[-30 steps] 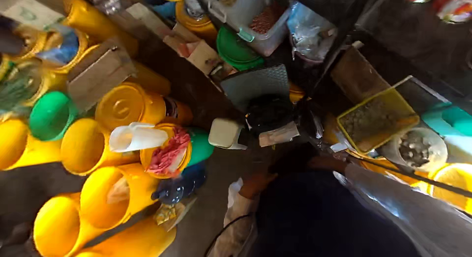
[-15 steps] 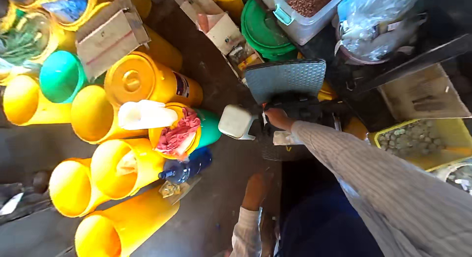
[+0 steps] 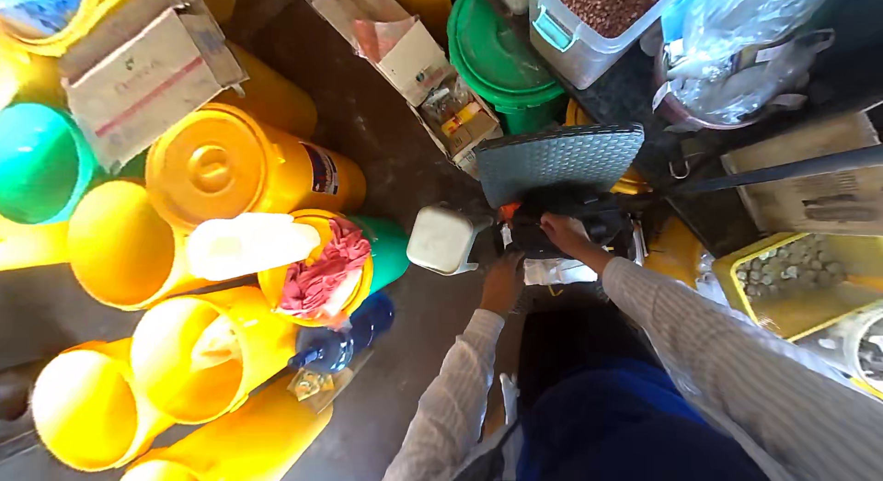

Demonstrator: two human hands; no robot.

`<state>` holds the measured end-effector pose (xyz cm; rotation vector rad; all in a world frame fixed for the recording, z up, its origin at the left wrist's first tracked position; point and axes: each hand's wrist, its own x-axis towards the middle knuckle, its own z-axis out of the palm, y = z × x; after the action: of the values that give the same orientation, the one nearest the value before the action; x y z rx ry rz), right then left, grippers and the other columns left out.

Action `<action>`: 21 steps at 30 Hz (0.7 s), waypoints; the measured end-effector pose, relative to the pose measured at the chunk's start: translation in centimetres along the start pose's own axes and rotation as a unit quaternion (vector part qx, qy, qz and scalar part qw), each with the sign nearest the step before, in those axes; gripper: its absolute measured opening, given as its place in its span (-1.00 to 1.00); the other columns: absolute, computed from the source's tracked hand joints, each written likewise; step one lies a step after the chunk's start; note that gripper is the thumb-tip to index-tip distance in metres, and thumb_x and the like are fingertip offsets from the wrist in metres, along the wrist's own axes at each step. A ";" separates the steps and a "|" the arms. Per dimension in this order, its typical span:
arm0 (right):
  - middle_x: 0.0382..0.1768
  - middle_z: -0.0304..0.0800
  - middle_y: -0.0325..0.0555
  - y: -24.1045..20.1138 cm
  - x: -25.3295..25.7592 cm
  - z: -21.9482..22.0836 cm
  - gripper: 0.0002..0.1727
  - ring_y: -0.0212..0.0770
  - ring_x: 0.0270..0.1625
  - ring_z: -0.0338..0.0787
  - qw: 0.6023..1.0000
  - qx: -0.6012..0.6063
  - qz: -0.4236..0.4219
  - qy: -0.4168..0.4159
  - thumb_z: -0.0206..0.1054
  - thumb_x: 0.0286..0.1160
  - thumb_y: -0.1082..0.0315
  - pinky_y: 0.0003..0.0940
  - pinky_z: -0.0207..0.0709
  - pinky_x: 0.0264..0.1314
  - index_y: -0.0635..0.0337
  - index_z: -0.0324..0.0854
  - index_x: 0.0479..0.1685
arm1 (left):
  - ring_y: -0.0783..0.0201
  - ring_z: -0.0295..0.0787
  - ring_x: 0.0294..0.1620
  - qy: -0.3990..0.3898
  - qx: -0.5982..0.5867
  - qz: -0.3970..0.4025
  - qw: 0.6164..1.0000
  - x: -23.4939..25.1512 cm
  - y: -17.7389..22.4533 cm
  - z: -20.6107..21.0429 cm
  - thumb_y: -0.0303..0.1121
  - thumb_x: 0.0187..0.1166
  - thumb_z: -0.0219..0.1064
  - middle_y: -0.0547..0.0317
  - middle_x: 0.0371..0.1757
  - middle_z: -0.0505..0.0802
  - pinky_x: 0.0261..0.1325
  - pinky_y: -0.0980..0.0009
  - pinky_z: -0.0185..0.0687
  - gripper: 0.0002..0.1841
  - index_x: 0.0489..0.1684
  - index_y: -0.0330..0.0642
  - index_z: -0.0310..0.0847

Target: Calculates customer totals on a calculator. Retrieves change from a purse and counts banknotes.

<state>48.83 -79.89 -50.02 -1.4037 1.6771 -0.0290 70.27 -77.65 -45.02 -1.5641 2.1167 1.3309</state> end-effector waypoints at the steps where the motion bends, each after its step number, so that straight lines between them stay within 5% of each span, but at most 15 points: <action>1: 0.27 0.79 0.20 1.1 -0.7 -0.8 -0.59 0.27 0.38 0.74 1.000 -0.026 0.002 -0.004 0.01 0.88 0.18 0.34 0.50 0.43 0.15 0.62 0.42 | -0.06 0.41 0.71 0.004 -0.001 0.021 1.000 1.4 0.1 0.4 -0.36 0.75 0.14 -0.13 0.68 0.54 0.76 0.04 0.25 -0.51 0.68 -0.19 0.42; 5: 0.43 0.70 0.19 7.8 -2.7 -4.4 -0.59 0.29 0.56 0.57 0.994 -0.110 0.003 -0.008 0.07 0.82 0.30 0.33 0.33 0.62 -0.02 0.62 0.53 | -0.09 0.25 0.81 0.006 0.035 0.071 0.997 5.6 1.0 2.3 -0.37 0.66 0.23 -0.20 0.79 0.35 0.83 0.07 0.10 -0.32 0.82 -0.26 0.16; 8: 0.42 0.72 0.12 13.2 -4.0 -7.2 -0.58 0.26 0.57 0.56 0.987 -0.154 0.029 0.026 0.21 0.68 0.43 0.30 0.28 0.68 -0.09 0.69 0.45 | -0.12 0.21 0.81 -0.023 0.086 0.024 0.996 7.5 1.8 3.4 -0.29 0.64 0.30 -0.15 0.80 0.35 0.80 -0.01 0.12 -0.23 0.87 -0.21 0.05; 11: 0.38 0.73 0.17 16.8 -5.6 -8.1 -0.63 0.26 0.52 0.62 0.979 -0.096 0.139 0.110 0.15 0.77 0.32 0.29 0.37 0.60 0.02 0.67 0.44 | -0.19 0.16 0.81 -0.053 0.136 -0.004 0.989 8.1 2.8 3.2 -0.03 0.66 0.27 -0.10 0.72 0.48 0.77 -0.14 0.05 -0.30 0.80 -0.05 0.25; 14: 0.33 0.69 0.32 13.8 -6.7 -7.7 -0.54 0.34 0.42 0.68 0.955 0.036 0.229 0.182 0.16 0.78 0.16 0.36 0.49 0.45 0.23 0.46 0.52 | -0.21 0.32 0.72 -0.061 0.145 0.021 0.987 8.0 3.3 3.2 0.12 0.78 -0.04 -0.19 0.45 0.71 0.80 -0.20 -0.13 -0.40 0.30 -0.17 0.73; 17: 0.47 0.62 0.25 8.3 -6.4 -5.2 -0.45 0.19 0.60 0.55 0.986 0.040 0.115 0.116 0.23 0.72 0.10 0.13 0.33 0.70 0.32 0.52 0.50 | -0.17 0.44 0.65 -0.097 0.156 0.016 0.983 8.1 4.0 3.1 0.06 0.86 -0.14 -0.25 0.40 0.74 0.81 -0.18 -0.18 -0.35 0.23 -0.36 0.71; 21: 0.68 0.45 0.09 5.5 -3.8 -0.3 -0.41 0.13 0.82 0.24 0.996 -0.068 -0.045 -0.044 0.01 0.83 -0.05 0.14 -0.12 0.90 0.07 0.47 0.66 | -0.09 0.53 0.59 -0.097 0.212 -0.043 0.971 8.3 5.0 2.9 -0.04 0.84 -0.01 -0.14 0.43 0.74 0.72 -0.12 0.12 -0.51 0.29 -0.22 0.72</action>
<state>44.20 -75.13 -50.47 -1.5597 1.5667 0.0958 61.55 -80.87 -49.04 -1.2768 2.0160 0.8836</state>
